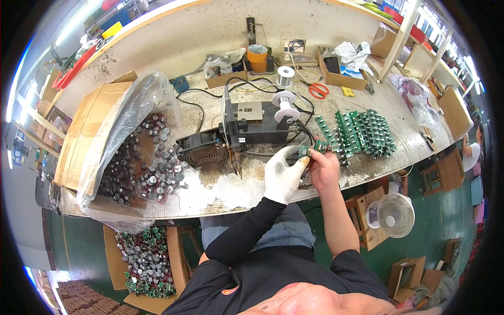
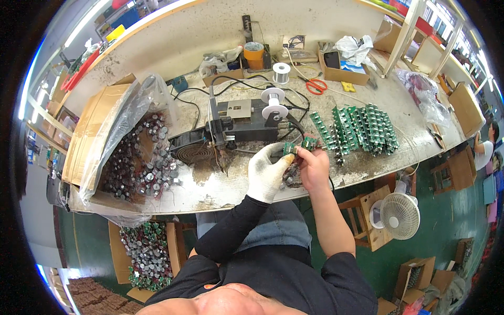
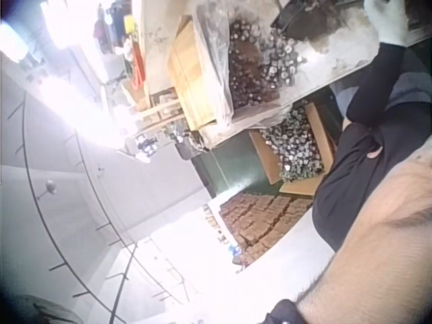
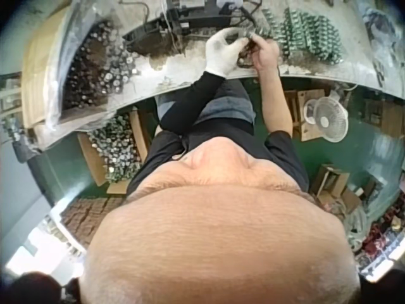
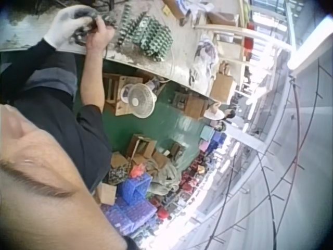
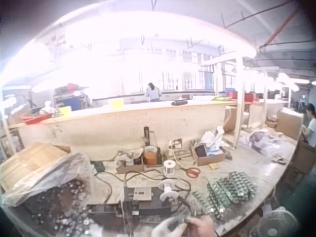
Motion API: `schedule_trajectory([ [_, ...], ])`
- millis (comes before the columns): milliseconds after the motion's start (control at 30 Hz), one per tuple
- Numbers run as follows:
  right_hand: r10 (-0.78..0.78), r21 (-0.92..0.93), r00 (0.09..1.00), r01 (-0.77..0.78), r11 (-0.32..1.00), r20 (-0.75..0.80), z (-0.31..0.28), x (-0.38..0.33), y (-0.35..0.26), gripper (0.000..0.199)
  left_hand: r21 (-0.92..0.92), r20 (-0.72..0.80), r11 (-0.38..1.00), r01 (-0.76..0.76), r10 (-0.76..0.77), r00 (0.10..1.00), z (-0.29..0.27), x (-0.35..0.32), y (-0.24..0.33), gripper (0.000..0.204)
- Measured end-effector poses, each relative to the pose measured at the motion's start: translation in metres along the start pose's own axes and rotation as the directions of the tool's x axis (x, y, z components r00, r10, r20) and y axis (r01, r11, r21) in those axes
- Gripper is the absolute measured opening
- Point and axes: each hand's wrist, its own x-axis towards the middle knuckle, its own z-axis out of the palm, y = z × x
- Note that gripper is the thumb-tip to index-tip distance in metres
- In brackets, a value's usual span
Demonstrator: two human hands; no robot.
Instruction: The person solders wires from small round electronic components onto circuit boards using a soldering tool, then places the completed circuit boards into a box.
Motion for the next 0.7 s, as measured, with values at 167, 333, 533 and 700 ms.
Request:
schedule_trajectory([
  [167, -0.099, -0.17, 0.995, 0.098, 0.981, 0.004, 0.006, -0.005, -0.004, 0.043, -0.162, 0.038, 0.982, 0.099, -0.094, 0.995, -0.006, -0.002, 0.006, 0.026],
  [333, 0.053, -0.008, 0.998, -0.053, 0.999, 0.019, -0.004, -0.002, -0.004, 0.034, -0.507, 0.186, 0.789, 0.347, -0.293, 0.938, -0.011, 0.004, -0.005, 0.029],
  [533, 0.119, 0.142, 0.99, -0.107, 0.984, -0.08, 0.008, -0.004, -0.004, 0.026, -0.394, 0.112, 0.876, 0.278, -0.254, 0.961, -0.002, 0.006, -0.003, 0.042],
  [700, -0.164, -0.758, 0.912, 0.405, 0.511, 0.377, 0.031, -0.039, -0.006, 0.079, -0.706, 0.313, 0.618, 0.346, -0.166, 0.935, -0.001, 0.006, -0.098, 0.046],
])
